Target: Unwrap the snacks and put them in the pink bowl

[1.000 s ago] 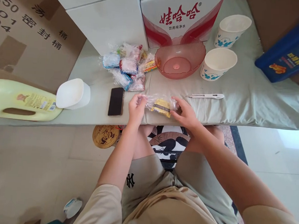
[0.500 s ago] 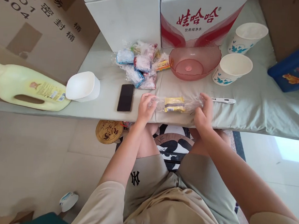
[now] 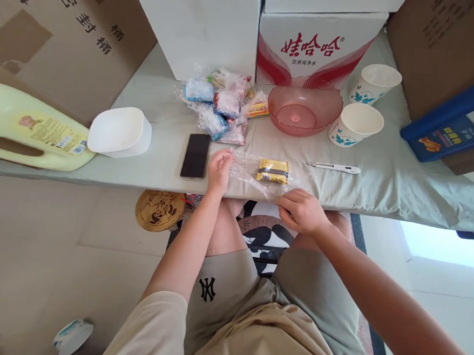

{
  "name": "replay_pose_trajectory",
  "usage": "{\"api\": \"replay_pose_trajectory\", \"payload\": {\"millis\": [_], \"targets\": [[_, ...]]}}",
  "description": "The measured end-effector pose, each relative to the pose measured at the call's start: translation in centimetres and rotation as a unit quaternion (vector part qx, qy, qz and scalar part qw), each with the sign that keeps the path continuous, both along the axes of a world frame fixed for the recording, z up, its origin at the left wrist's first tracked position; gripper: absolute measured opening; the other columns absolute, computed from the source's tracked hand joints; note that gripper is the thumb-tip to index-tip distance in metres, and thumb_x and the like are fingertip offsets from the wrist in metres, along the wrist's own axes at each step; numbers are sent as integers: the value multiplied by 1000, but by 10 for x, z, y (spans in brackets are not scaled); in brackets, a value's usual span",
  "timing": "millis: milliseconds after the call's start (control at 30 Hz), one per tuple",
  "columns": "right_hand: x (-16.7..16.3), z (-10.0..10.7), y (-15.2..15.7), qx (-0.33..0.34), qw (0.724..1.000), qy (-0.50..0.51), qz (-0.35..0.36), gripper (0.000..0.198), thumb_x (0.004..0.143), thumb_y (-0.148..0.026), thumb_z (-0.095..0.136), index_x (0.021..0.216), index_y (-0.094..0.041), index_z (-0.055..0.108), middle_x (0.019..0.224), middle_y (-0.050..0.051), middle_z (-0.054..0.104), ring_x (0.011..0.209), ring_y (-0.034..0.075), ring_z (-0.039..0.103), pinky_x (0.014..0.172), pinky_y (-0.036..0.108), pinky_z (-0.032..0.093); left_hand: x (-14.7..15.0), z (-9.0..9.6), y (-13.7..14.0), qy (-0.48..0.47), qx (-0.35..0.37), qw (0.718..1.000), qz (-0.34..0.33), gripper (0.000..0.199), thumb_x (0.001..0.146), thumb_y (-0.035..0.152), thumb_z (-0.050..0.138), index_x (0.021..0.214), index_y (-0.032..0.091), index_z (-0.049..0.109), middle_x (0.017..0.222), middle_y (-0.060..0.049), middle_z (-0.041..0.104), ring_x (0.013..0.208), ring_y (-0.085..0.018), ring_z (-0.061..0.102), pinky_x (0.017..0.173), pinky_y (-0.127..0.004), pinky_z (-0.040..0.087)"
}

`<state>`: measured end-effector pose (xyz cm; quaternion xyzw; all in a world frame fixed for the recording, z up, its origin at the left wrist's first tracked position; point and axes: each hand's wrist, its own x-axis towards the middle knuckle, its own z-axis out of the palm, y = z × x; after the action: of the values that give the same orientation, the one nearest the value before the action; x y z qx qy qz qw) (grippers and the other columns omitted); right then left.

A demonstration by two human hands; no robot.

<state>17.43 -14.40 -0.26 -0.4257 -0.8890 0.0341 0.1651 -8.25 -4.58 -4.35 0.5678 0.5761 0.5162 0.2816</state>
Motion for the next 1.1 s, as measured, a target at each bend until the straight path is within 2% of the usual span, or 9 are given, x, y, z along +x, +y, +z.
{"api": "replay_pose_trajectory", "payload": {"millis": [67, 133, 233, 333, 467, 567, 733, 933, 1100], "targets": [[-5, 4, 3, -71, 996, -31, -41, 34, 95, -29, 40, 89, -21, 72, 74, 5, 67, 71, 19, 60, 63, 30, 40, 2, -1, 0, -22, -25, 999, -17, 10, 84, 28, 56, 83, 19, 61, 90, -2, 67, 74, -14, 65, 68, -26, 50], [-11, 9, 8, -91, 987, -31, -127, 38, 97, -30, 36, 106, -21, 72, 90, 7, 70, 70, 19, 61, 59, 29, 39, 5, -1, -2, -9, -37, 998, -47, 17, 83, 31, 60, 96, 20, 61, 90, -1, 67, 67, -11, 62, 63, -23, 48], [-19, 17, 19, -89, 972, -28, -217, 45, 95, -30, 38, 136, -25, 58, 129, 10, 62, 73, 19, 62, 58, 31, 42, 11, 5, -8, 77, -24, 993, -89, 40, 83, 38, 64, 119, 20, 58, 109, -5, 67, 69, -10, 63, 62, -22, 47], [-26, 22, 29, -97, 959, -63, -258, 54, 93, -35, 45, 146, -26, 47, 139, 12, 54, 89, 26, 63, 62, 34, 46, 17, 14, -15, 186, -4, 973, -134, 55, 78, 46, 72, 126, 22, 58, 126, -8, 62, 80, -14, 66, 71, -26, 50], [-34, 23, 42, -67, 967, -91, -229, 61, 87, -35, 55, 146, -22, 46, 145, 15, 50, 124, 37, 49, 85, 44, 50, 23, 22, -18, 268, -24, 948, -167, 54, 75, 43, 77, 122, 23, 62, 110, -6, 69, 85, -18, 66, 79, -29, 50], [-38, 23, 51, -79, 979, -83, -170, 59, 85, -26, 54, 143, -24, 49, 149, 11, 49, 127, 34, 49, 95, 45, 47, 24, 21, -16, 282, -56, 946, -147, 31, 83, 39, 68, 109, 22, 68, 81, -2, 70, 74, -18, 64, 70, -28, 45], [-37, 24, 69, -168, 966, -42, -189, 61, 82, -31, 58, 142, -32, 48, 140, 5, 58, 109, 29, 63, 77, 38, 51, 23, 18, -14, 248, -57, 962, -95, 35, 94, 43, 47, 75, 20, 64, 63, -1, 61, 59, -14, 52, 62, -28, 35], [-21, 20, 89, -230, 950, 6, -210, 60, 78, -44, 69, 134, -28, 55, 121, 7, 68, 105, 30, 65, 74, 35, 49, 25, 18, -15, 289, -58, 951, -89, 34, 95, 38, 46, 69, 20, 60, 62, -1, 61, 58, -15, 50, 59, -29, 28], [-20, 15, 83, -159, 976, -21, -146, 52, 80, -37, 67, 130, -25, 57, 123, 11, 67, 105, 32, 64, 76, 38, 51, 27, 20, -14, 339, -83, 933, -87, 31, 94, 37, 46, 73, 22, 64, 65, -3, 64, 63, -19, 56, 58, -31, 25]]}}
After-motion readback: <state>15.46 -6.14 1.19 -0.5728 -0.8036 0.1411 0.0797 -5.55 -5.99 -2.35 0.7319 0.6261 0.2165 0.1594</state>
